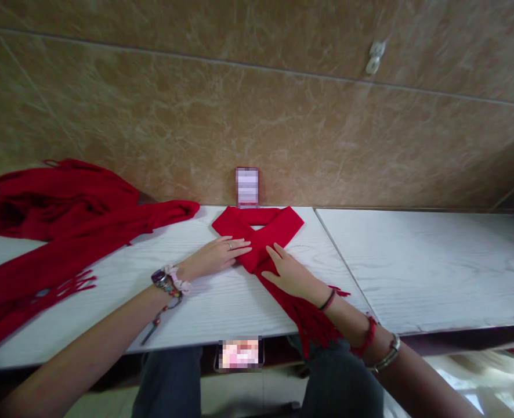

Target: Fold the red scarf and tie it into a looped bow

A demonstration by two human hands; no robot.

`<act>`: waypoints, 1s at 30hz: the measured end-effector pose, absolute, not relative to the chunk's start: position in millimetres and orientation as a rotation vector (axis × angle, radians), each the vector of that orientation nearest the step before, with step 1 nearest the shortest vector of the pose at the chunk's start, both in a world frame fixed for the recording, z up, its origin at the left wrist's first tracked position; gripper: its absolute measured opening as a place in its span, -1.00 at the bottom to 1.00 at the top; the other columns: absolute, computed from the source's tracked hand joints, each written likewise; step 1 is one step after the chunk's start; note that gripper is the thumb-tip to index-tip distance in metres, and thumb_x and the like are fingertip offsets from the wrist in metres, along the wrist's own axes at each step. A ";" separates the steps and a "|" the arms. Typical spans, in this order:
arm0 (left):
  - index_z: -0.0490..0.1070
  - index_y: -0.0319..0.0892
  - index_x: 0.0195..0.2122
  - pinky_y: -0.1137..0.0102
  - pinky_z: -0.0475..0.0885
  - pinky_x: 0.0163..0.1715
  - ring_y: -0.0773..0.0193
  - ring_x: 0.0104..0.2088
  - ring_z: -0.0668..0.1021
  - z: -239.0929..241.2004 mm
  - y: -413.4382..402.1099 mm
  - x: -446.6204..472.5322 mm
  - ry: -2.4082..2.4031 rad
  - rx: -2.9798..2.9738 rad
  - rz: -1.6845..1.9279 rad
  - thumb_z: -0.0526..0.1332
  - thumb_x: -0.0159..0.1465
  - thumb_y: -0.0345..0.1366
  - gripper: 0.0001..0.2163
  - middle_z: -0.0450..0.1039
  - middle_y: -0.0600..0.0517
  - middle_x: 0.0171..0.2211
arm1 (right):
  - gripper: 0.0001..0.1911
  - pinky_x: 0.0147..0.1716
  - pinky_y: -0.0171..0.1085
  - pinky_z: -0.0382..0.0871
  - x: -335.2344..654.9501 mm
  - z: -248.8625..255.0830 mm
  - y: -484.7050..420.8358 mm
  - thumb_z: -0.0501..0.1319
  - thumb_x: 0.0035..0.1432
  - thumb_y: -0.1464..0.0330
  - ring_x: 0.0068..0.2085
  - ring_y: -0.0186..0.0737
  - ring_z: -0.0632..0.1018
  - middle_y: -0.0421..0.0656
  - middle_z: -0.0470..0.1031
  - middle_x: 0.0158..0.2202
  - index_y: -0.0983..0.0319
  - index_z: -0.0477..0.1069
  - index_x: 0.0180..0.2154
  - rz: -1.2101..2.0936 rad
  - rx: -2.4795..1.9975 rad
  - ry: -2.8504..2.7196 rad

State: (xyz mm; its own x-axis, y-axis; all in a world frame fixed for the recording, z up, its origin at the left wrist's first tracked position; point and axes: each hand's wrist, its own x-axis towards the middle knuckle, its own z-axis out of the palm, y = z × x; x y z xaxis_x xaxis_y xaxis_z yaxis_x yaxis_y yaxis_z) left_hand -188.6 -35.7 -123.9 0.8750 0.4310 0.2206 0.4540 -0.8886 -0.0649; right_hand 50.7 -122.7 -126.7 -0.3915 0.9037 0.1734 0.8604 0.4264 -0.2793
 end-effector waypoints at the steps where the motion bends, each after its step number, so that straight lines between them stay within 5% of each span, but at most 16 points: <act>1: 0.34 -0.09 0.14 0.26 0.23 0.17 0.25 0.16 0.41 -121.9 -34.1 -193.4 -0.708 -2.928 -0.311 0.07 0.30 -0.42 -0.62 0.40 -0.01 0.13 | -0.39 0.20 -0.03 0.22 50.6 -122.7 -121.0 0.10 0.23 0.22 0.24 -0.01 0.30 0.15 0.23 0.24 0.33 0.15 0.24 0.213 -1.506 -2.400; 6: 0.45 -0.15 0.02 0.26 0.30 0.13 0.19 0.08 0.46 -107.7 -38.9 -209.4 -0.734 -2.937 -0.423 0.13 0.19 -0.45 -0.64 0.49 -0.04 0.02 | -0.52 0.20 0.00 0.21 61.5 -120.2 -98.0 0.04 0.26 0.34 0.25 0.00 0.29 0.11 0.26 0.23 0.32 0.26 0.19 -0.019 -1.511 -2.428; 12: 0.38 -0.14 0.10 0.16 0.26 0.16 0.08 0.15 0.38 -105.9 -55.3 -194.5 -0.457 -2.999 -0.426 0.26 0.18 -0.23 -0.56 0.39 -0.13 0.11 | -0.52 0.24 0.13 0.09 83.5 -137.5 -53.9 -0.01 0.29 0.41 0.31 0.04 0.15 0.12 0.22 0.26 0.37 0.23 0.22 -0.118 -1.472 -2.613; 20: 0.46 -0.14 -0.02 0.23 0.28 0.14 0.18 0.16 0.40 -117.6 -62.8 -176.0 -0.281 -2.845 -0.361 0.12 0.28 -0.50 -0.71 0.43 -0.09 0.09 | -0.51 0.28 0.12 0.00 92.8 -148.9 -41.9 -0.11 0.33 0.39 0.32 -0.05 0.15 0.05 0.27 0.24 0.36 0.20 0.23 -0.037 -1.307 -2.629; 30: 0.45 -0.21 0.00 0.14 0.18 0.24 0.01 0.31 0.15 -114.6 -65.4 -190.7 -0.328 -3.054 -0.392 0.14 0.21 -0.45 -0.67 0.17 -0.14 0.28 | -0.53 0.19 0.08 0.18 89.2 -146.6 -49.2 -0.03 0.32 0.34 0.29 0.05 0.21 0.04 0.21 0.27 0.25 0.25 0.22 -0.172 -1.533 -2.527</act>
State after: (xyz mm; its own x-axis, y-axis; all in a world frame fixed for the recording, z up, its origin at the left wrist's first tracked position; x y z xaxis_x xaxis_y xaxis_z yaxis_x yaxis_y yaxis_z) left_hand -190.7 -65.4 -114.6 0.9456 0.2030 0.2541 0.2144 -0.9766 -0.0178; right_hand 89.2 -49.2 -146.6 -0.4520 0.8661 0.2136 0.8871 0.4616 0.0053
